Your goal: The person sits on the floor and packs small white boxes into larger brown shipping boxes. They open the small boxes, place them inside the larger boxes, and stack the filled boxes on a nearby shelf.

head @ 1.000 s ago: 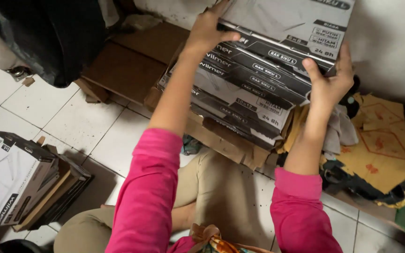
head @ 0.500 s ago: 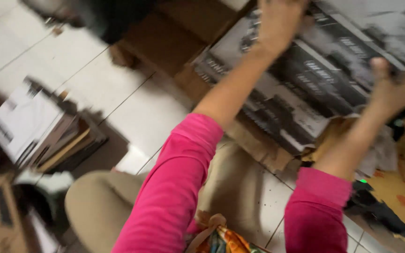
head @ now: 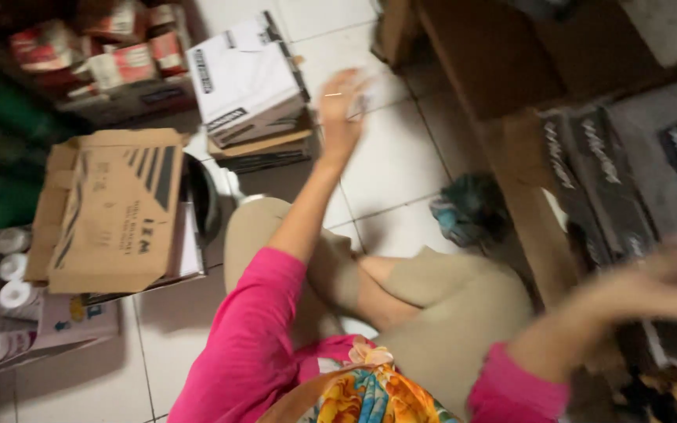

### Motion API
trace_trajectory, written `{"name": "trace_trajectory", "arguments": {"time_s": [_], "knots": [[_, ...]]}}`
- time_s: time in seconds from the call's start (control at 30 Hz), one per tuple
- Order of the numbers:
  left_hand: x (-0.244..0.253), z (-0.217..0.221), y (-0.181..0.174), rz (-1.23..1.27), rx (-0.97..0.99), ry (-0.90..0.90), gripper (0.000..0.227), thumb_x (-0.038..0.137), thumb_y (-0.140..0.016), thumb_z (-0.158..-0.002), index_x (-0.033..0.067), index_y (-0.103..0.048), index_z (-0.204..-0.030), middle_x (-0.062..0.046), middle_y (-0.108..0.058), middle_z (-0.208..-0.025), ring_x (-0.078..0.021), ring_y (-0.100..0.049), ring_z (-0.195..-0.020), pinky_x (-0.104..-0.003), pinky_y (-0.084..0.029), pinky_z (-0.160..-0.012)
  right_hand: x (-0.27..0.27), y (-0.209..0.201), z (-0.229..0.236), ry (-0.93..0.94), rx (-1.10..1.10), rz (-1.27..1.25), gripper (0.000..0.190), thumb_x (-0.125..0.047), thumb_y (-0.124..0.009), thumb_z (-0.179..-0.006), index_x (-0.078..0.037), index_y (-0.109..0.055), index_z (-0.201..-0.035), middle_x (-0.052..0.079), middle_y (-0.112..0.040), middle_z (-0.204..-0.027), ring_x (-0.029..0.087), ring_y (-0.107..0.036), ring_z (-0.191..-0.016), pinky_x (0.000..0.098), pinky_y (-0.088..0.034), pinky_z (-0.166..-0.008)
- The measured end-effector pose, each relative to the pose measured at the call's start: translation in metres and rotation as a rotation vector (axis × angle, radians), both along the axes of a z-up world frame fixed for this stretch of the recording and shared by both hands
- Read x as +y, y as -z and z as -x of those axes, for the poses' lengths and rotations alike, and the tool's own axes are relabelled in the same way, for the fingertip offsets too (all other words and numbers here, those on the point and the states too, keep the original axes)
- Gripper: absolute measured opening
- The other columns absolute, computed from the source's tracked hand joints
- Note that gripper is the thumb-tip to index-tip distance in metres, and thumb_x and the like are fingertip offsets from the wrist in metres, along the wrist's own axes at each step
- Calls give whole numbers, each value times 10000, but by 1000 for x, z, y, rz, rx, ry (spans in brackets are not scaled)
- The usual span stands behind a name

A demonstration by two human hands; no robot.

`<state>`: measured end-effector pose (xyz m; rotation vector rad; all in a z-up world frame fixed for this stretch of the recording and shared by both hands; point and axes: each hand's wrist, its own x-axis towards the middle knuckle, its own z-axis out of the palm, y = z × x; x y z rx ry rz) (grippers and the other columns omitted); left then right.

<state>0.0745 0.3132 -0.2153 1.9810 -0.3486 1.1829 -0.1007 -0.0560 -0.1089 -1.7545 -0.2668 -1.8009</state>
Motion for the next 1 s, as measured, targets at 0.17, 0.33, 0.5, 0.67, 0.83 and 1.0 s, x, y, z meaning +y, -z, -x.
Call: {"name": "trace_trajectory", "arguments": {"time_s": [0.17,0.33,0.5,0.67,0.83,1.0], "knots": [[126,7,50,398,126,-729,566,97,-730,-706,120,-522,-1232,-129,-500,-1273,-321,-486,-1201,-444,-351,-1049,155,123,-75,-269,687,-136,244,53,-634,-799,-31,-620,-1028,128,-630,-951,276,-608,-858,361,-500,-744],[206,3,117,685,377,-946,536,181,-785,-727,261,-559,-1206,-85,-401,-1354,-316,-581,-1076,-471,-470,-930,205,249,-112,-606,1301,-275,401,-63,-668,-810,-101,-567,-1196,118,-657,-1008,187,-629,-810,275,-516,-701],[246,-13,174,1003,522,-816,416,404,-729,-777,250,-610,-1145,-45,-657,-1095,-216,-660,-989,-340,-535,-851,283,222,-176,-873,1315,-257,374,-214,-639,-893,-161,-557,-1254,135,-614,-1118,222,-633,-921,286,-566,-683],[237,-3,151,1124,652,-617,540,466,-730,-772,175,-594,-1206,-137,-616,-1162,-293,-584,-1105,-382,-479,-925,352,168,-229,-901,1553,-338,616,-586,-505,-881,-186,-439,-1345,180,-516,-1247,275,-584,-1036,395,-546,-791],[235,11,114,1403,630,-292,666,319,-752,-785,41,-468,-1320,-286,-498,-1269,-399,-485,-1201,-484,-397,-986,382,152,-256,-1020,1755,-646,1116,-904,-261,-673,-73,-313,-1417,302,-414,-1329,391,-508,-1180,494,-476,-898],[256,8,149,1548,641,-141,644,225,-808,-709,51,-525,-1260,-194,-615,-1034,-313,-648,-879,-430,-541,-704,397,151,-265,-1072,1826,-613,1113,-895,-462,-625,-2,-471,-1290,115,-530,-1039,196,-504,-889,429,-479,-899]]}}
